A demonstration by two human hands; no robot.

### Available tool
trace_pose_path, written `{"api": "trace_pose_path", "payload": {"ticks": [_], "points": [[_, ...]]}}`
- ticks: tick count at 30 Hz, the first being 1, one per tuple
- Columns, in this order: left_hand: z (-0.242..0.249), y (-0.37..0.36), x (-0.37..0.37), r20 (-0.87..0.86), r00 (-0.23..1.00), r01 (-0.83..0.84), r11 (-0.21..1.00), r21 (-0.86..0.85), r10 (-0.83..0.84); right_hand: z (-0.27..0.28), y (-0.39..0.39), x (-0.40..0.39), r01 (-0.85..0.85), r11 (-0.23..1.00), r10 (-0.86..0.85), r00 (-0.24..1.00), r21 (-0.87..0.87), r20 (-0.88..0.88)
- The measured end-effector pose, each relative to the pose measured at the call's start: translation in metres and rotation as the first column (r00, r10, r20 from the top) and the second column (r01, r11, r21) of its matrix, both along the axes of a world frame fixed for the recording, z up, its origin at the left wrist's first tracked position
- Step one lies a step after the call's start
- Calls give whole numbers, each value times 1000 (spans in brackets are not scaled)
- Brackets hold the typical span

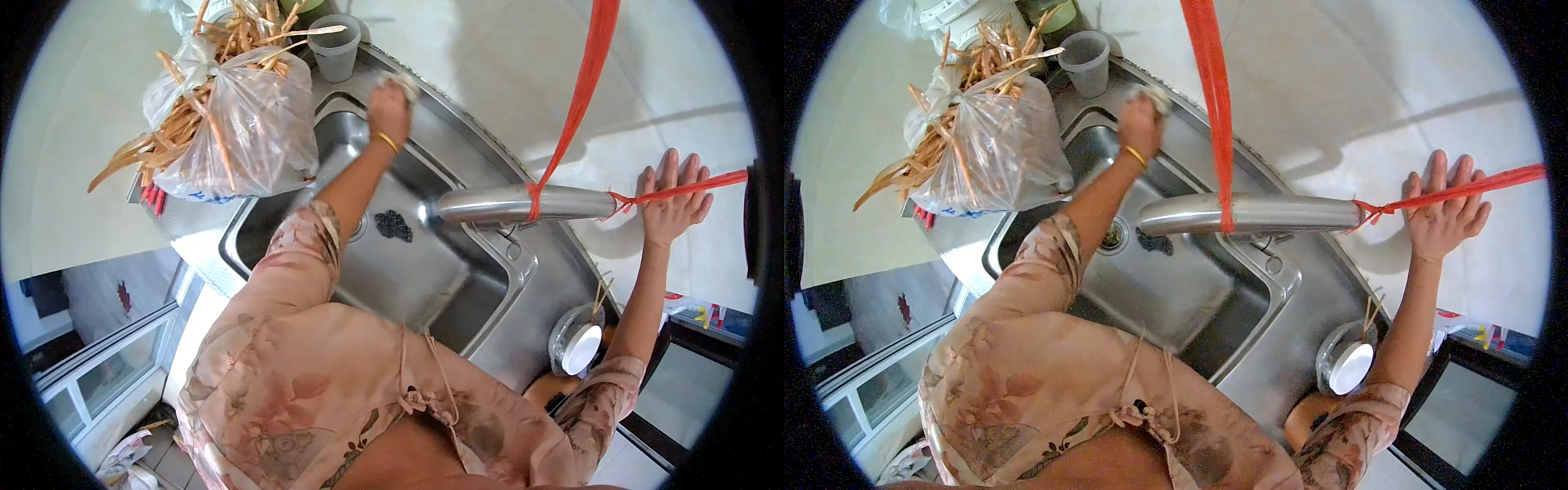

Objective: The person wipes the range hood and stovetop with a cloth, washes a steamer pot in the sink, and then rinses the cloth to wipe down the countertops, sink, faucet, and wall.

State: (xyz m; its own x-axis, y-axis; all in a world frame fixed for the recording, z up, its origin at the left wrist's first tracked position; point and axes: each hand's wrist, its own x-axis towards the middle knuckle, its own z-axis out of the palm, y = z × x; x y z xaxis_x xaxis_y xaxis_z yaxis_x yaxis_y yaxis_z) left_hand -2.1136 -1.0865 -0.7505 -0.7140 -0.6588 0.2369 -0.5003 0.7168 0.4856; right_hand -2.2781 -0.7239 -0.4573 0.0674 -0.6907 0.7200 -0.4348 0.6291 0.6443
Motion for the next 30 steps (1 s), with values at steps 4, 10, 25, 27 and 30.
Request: {"api": "trace_pose_path", "payload": {"ticks": [4, 10, 25, 27, 30], "points": [[22, 101, 10, -202, 906, 307, 905, -293, -372, 0, 4, -2, 14, 1000, -14, 1000, 7, 23], [24, 11, 27, 297, 955, -9, 996, 88, -18, -3, 6, -7, 18, 1000, -18, 999, -11, 42], [-47, -16, 60, -434, 827, -445, 888, -118, 356, -7, 17, -13, 168, 986, -168, 985, 8, 31], [-31, 10, 60, -334, 880, -374, 926, -48, 338, -5, 17, -15, 186, 982, -187, 982, 31, 19], [-5, 44, 62, -248, 936, -245, 969, 44, 248, -9, 23, -26, 194, 981, -193, 981, 30, -24]]}}
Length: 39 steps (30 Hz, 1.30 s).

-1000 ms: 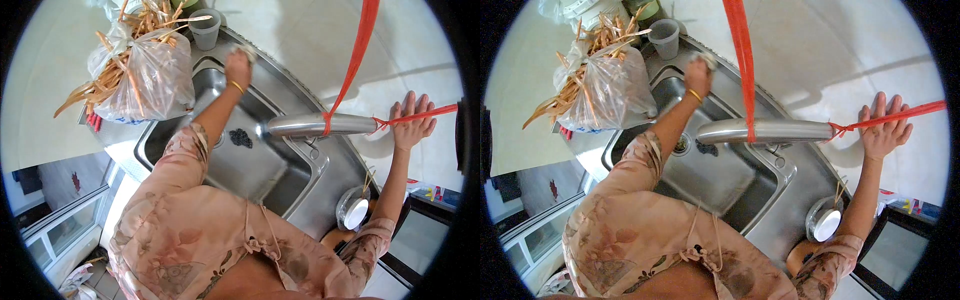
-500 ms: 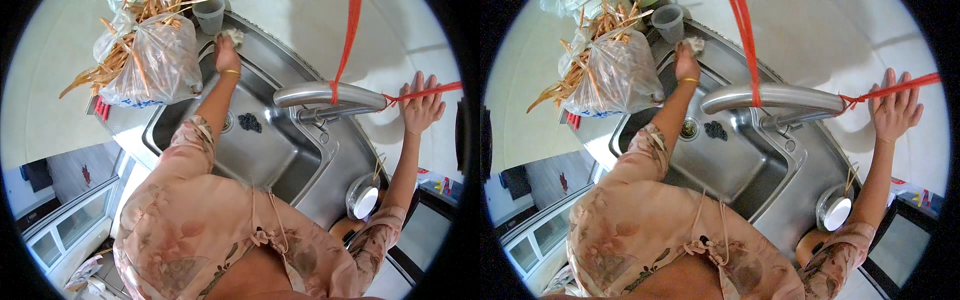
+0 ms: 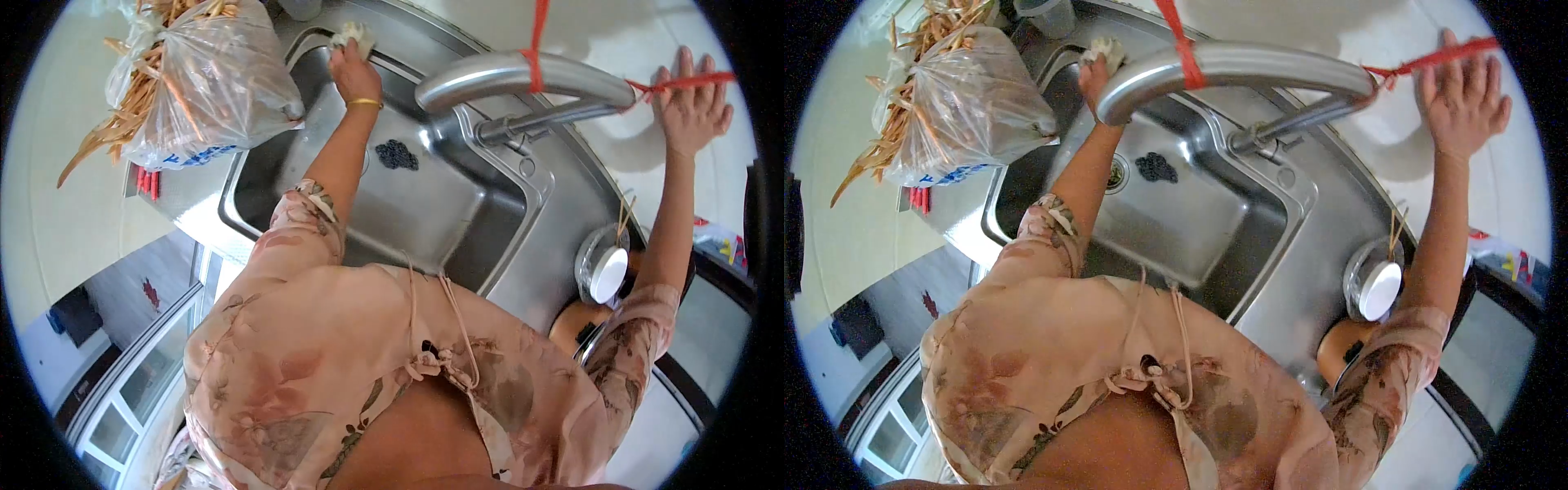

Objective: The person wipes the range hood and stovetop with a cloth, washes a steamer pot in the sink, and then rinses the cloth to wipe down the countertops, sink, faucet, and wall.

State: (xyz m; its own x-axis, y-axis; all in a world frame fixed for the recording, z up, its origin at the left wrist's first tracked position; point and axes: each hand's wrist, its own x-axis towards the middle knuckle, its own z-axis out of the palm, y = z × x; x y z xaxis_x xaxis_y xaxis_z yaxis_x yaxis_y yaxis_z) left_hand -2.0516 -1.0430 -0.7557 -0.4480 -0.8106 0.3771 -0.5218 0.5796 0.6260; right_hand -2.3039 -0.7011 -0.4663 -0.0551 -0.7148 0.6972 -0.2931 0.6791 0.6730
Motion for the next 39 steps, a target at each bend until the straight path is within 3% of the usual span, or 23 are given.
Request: {"api": "trace_pose_path", "payload": {"ticks": [2, 3, 4, 5, 6, 7, 8, 10, 11, 12, 13, 15, 17, 18, 22, 25, 28, 31, 34, 36, 39], "points": [[-26, 20, -13, -119, 980, 148, 986, -76, -156, 3, -10, 14, -49, 999, 49, 998, 14, -37], [-52, 41, -20, -63, 989, 125, 979, -158, -137, 3, -10, 11, -108, 994, 108, 994, -27, 1], [-23, 60, -16, 32, 955, 283, 937, 206, -296, 0, -10, 6, -163, 984, 166, 985, -71, 38], [-23, 83, -13, -45, 946, 322, 945, 55, -320, -4, -10, 1, -212, 974, 218, 973, -82, 75], [-5, 103, -5, 56, 839, 538, 840, 70, -542, -2, -6, 0, -261, 961, 271, 957, -96, 106], [-7, 121, 0, 4, 727, 686, 727, -10, -686, 7, -13, 22, -113, 993, 113, 994, 15, -7], [-6, 127, 4, -68, 747, 665, 743, 78, -662, 10, -20, 33, -212, 977, 212, 977, 33, 13], [-1, 136, 9, -195, 784, 621, 741, 257, -589, -2, -20, 42, -1, 1000, 4, 968, -14, 249], [15, 127, 20, -84, 850, 507, 762, 402, -521, -16, -16, 53, -105, 988, 136, 931, -110, 338], [19, 114, 27, -320, 872, 475, 485, 735, -369, -38, -15, 66, -197, 957, 271, 871, -214, 409], [22, 101, 36, -439, 890, 450, 74, 890, -126, -64, -21, 92, -265, 908, 384, 838, -326, 388], [46, 83, 64, -455, 886, 464, -162, 871, 90, -123, -22, 139, 2, 906, 351, 558, -424, 752], [38, 68, 84, -550, 808, 588, -348, 730, 213, -209, -29, 143, 410, 737, 524, 154, -537, 838], [36, 65, 92, -581, 765, 641, -428, 637, 280, -210, -42, 154, 488, 720, 496, 136, -494, 857], [72, 64, 113, -528, 756, 655, -436, 617, 388, -223, -52, 153, 630, 677, 361, 167, -380, 918], [88, 60, 117, -533, 748, 663, -431, 612, 395, -248, -44, 138, 604, 683, 320, 260, -412, 911], [97, 58, 108, -499, 759, 642, -350, 682, 418, -245, -41, 138, 650, 633, 361, 232, -420, 903], [99, 51, 105, -557, 697, 716, -391, 578, 452, -231, -44, 144, 718, 586, 382, 164, -376, 910], [100, 44, 101, -551, 674, 739, -432, 518, 493, -278, -32, 114, 704, 547, 474, 186, -453, 861], [117, 49, 104, -529, 691, 721, -412, 557, 493, -316, -19, 97, 767, 426, 603, 155, -480, 782], [114, 45, 102, -548, 683, 730, -429, 532, 483, -296, -24, 107, 827, 304, 728, 119, -473, 675]]}}
